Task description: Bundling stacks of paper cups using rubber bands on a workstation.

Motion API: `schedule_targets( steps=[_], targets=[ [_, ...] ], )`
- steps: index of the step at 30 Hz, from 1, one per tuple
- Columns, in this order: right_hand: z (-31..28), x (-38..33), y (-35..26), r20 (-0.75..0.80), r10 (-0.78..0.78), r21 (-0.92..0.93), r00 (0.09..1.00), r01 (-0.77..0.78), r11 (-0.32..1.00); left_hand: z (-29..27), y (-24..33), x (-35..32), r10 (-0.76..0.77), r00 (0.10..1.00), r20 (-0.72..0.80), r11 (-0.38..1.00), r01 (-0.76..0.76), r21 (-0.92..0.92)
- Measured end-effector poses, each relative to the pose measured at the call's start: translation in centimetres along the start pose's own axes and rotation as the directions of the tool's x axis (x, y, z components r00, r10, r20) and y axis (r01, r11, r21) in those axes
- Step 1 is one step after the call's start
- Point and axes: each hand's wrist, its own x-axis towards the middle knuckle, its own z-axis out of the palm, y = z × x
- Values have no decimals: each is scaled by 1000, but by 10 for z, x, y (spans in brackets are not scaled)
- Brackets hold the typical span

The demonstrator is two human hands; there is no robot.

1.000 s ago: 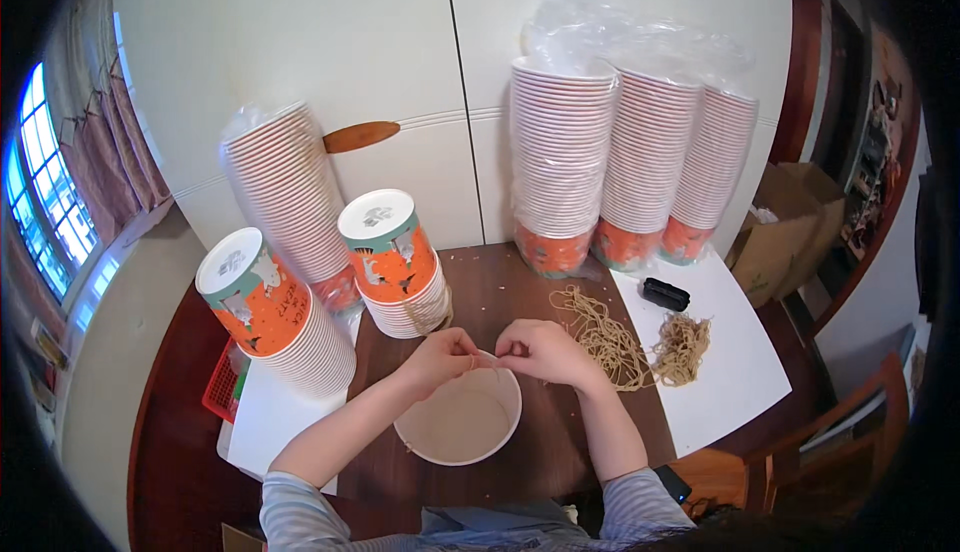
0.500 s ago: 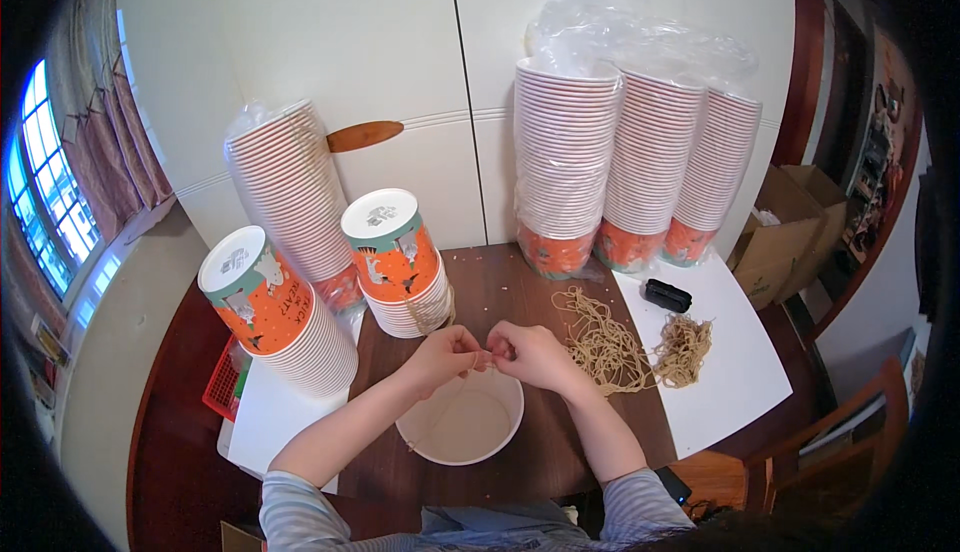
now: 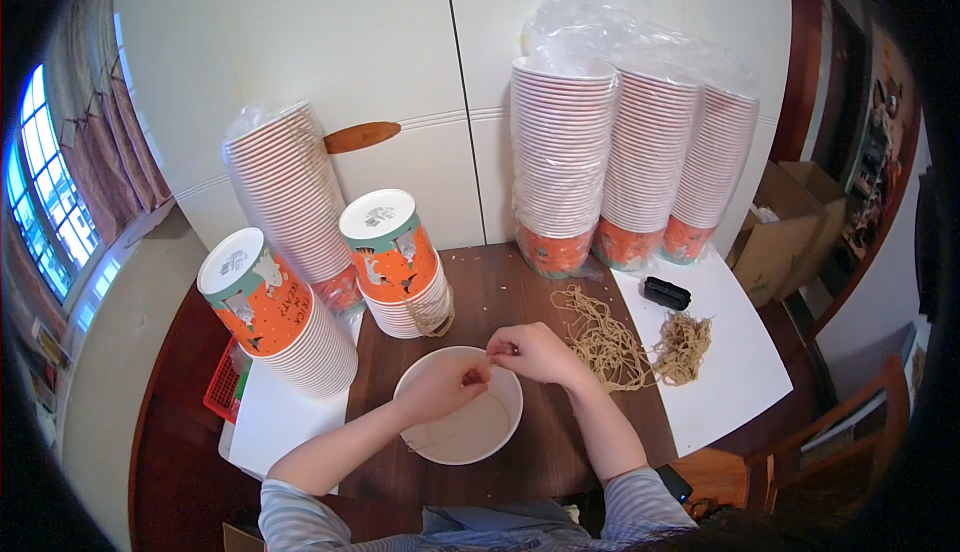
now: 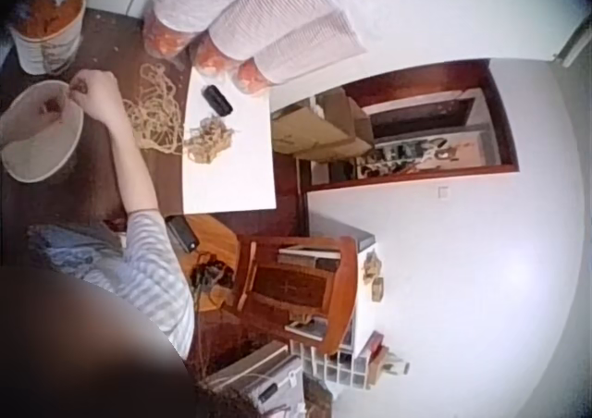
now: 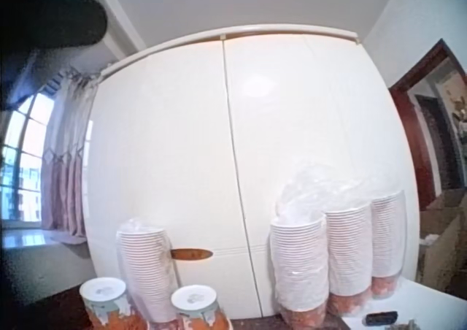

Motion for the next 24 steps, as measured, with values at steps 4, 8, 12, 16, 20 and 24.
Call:
schedule_targets(
  steps=[4, 8, 12, 16, 20, 24],
  targets=[
    [-2, 0, 0, 22, 24, 74, 999, -26, 997, -1, -12, 1, -136, 990, -48, 985, 140, 105],
    [-2, 0, -1, 26, 5, 83, 1000, -7, 996, 5, -28, 4, -103, 987, -123, 986, 117, 119],
    [-3, 0, -2, 30, 23, 81, 999, -26, 996, 6, -31, 6, -151, 982, -118, 984, 160, 74],
    [-3, 0, 1, 23, 22, 62, 999, -24, 998, 3, -15, 10, -290, 952, 96, 943, 302, -141],
    [-3, 0, -1, 25, 17, 68, 1000, -18, 998, 7, -17, 13, -263, 959, 103, 951, 275, -140],
    [-3, -1, -1, 17, 11, 70, 1000, -13, 997, 9, -20, 16, -223, 975, -10, 975, 223, 7]
  ],
)
